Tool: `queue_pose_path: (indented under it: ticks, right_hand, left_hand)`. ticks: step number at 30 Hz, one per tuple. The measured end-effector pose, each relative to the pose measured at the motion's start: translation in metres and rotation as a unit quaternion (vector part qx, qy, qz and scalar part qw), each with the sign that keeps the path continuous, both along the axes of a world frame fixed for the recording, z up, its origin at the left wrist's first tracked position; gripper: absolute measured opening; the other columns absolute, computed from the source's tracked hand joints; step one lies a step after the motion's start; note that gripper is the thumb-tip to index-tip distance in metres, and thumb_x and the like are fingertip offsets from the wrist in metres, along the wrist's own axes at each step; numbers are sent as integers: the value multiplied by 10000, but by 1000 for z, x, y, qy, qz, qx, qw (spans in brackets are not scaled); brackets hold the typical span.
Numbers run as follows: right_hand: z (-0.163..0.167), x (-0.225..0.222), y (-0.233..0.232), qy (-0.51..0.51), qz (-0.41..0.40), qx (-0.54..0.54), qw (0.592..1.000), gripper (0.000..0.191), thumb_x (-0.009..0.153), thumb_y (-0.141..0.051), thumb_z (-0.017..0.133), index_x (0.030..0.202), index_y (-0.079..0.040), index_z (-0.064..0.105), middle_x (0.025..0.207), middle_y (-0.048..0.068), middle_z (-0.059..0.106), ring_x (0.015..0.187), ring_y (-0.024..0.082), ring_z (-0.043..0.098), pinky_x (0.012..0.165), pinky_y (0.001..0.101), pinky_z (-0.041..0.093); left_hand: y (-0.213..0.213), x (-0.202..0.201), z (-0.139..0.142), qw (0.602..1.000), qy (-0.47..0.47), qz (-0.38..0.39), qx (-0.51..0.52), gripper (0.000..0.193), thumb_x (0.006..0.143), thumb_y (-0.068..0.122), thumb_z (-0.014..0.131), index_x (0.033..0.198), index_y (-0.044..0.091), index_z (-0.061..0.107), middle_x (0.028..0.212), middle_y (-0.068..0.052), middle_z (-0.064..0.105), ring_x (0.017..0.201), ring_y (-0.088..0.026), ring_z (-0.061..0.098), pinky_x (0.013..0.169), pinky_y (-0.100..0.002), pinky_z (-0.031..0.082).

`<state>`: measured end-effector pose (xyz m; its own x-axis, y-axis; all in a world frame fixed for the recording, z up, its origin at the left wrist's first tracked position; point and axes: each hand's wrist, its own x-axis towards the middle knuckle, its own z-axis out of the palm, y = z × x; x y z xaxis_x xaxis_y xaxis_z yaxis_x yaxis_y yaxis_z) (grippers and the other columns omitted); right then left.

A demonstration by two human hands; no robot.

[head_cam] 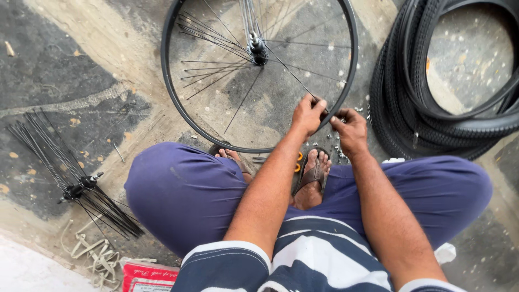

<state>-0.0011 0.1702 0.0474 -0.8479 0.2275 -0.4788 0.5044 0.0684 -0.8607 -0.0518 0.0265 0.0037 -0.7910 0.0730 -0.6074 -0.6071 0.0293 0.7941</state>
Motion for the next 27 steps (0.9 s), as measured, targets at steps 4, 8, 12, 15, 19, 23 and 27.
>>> queue_pose_path:
  ticks: [4,8,12,15,19,23,27]
  right_hand:
    - [-4,-8,5,-15,-13,-16,1000,186,895,27,752,1047,2,648,911,39,674,730,109,633,634,251,543]
    - [0,-13,9,-4,-39,-108,993,201,923,36,764,1071,-16,638,930,23,677,774,97,637,676,231,539]
    - [12,-16,7,18,-27,-107,994,187,922,38,779,1059,-27,671,920,10,691,781,89,625,688,227,529]
    - [24,-21,6,23,11,-34,999,173,916,19,779,1070,-29,717,934,-7,704,816,70,636,722,220,542]
    - [39,-22,4,16,32,-12,999,174,931,-22,767,1103,-29,740,957,-13,728,840,52,650,753,213,552]
    - [48,-22,3,6,34,29,999,165,946,-47,766,1109,-23,742,930,-9,719,810,55,633,721,219,538]
    - [51,-23,4,13,37,11,999,170,943,-47,759,1109,-16,740,947,-6,727,833,54,644,749,220,552]
  left_hand:
    - [-2,-3,-11,999,41,-15,-6,240,941,284,697,1032,63,677,888,-76,768,789,-189,730,718,-354,568]
    - [1,-7,-12,986,1,59,158,184,969,182,685,1052,24,638,889,-79,718,776,-168,694,688,-334,584]
    - [2,-12,-5,972,-62,73,212,141,973,121,662,1050,15,610,866,-74,679,738,-162,684,639,-317,592]
    - [2,-14,-1,967,-58,79,237,139,982,121,660,1054,17,600,879,-73,673,751,-158,687,652,-315,605]
    - [5,-13,0,961,-68,80,255,151,993,130,649,1071,17,588,896,-82,668,762,-168,697,666,-330,618]
    - [6,-12,-1,949,-82,74,294,166,993,146,644,1083,32,564,901,-93,666,759,-192,700,649,-346,616]
    - [2,-13,3,941,-94,72,317,165,998,148,641,1085,35,558,919,-92,662,789,-190,705,688,-358,640]
